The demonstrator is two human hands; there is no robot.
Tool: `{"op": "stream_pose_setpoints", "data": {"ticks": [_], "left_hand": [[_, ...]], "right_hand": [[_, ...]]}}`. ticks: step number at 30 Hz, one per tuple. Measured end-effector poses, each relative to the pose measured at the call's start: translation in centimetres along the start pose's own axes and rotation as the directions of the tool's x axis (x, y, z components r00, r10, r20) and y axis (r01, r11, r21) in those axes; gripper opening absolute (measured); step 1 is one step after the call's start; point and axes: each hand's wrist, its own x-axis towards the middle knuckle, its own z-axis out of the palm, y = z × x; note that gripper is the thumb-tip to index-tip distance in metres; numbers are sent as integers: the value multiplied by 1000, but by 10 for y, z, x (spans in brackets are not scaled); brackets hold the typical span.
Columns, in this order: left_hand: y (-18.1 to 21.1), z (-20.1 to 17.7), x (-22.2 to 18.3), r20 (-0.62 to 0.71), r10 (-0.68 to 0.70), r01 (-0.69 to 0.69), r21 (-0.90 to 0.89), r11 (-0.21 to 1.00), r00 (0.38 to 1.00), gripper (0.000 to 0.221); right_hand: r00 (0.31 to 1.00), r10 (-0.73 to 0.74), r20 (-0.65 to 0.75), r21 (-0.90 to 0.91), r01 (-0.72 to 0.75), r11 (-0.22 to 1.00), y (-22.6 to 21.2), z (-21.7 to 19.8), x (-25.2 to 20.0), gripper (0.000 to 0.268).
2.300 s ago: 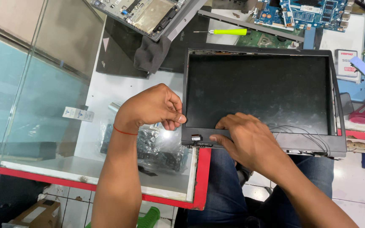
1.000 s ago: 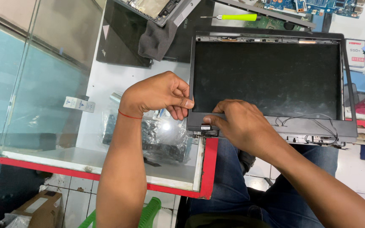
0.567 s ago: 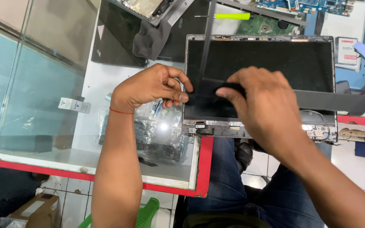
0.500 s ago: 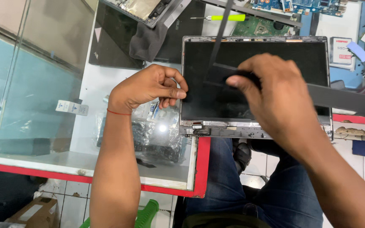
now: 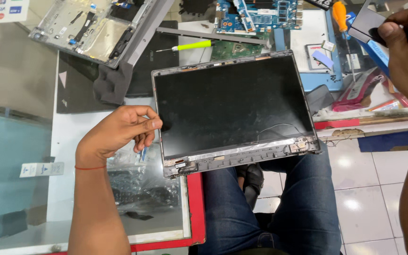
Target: The person removes a motherboard from a laptop chassis and sets it aside. They then use a screwdriver to remove screws from the laptop's screen bezel, detach the bezel, and lift the screen panel out of the frame.
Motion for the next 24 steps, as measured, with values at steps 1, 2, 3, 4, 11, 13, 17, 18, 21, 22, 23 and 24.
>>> {"op": "stream_pose_setpoints", "data": {"ticks": [1,2,3,4,11,13,17,18,21,22,23,24], "left_hand": [[-2,0,3,9,5,-5,5,1000,1000,25],[-4,-1,4,6,3,-3,-3,1000,1000,25],[-5,-2,5,3,1,-1,-12,1000,1000,25],[-4,-1,6,5,4,-4,-6,1000,1000,25],[2,3,0,-36,-27,26,-34,999,999,25],[1,2,2,-31,-33,31,-45,998,999,24],[2,1,1,-17,-19,18,-32,999,1000,24],[3,2,1,-19,-18,17,-29,999,1000,25],[2,1,2,-8,-25,25,-39,999,1000,24],[3,1,1,-9,-27,26,-40,999,1000,24],[3,2,1,-12,-25,24,-28,999,1000,25],[4,2,0,-15,-24,24,-16,1000,1000,25]], "right_hand": [[1000,6,-5,-9,-6,1000,-5,-3,-1,19],[996,94,-3,-104,-94,990,-10,-4,-1,16],[983,182,-10,-197,-180,964,-15,-5,-1,16],[983,185,-16,-199,-184,963,-11,-2,-2,16],[976,214,50,-259,-194,946,25,40,-3,22],[985,167,38,-276,-150,949,43,53,-9,21],[986,164,32,-305,-147,941,54,70,-13,23],[978,205,46,-291,-183,939,50,72,-13,26],[988,152,40,-330,-130,935,42,75,-9,27],[988,151,42,-329,-129,935,37,74,-7,27],[988,150,45,-328,-127,936,31,73,-5,27],[988,150,49,-326,-126,937,26,73,-4,27]]}}
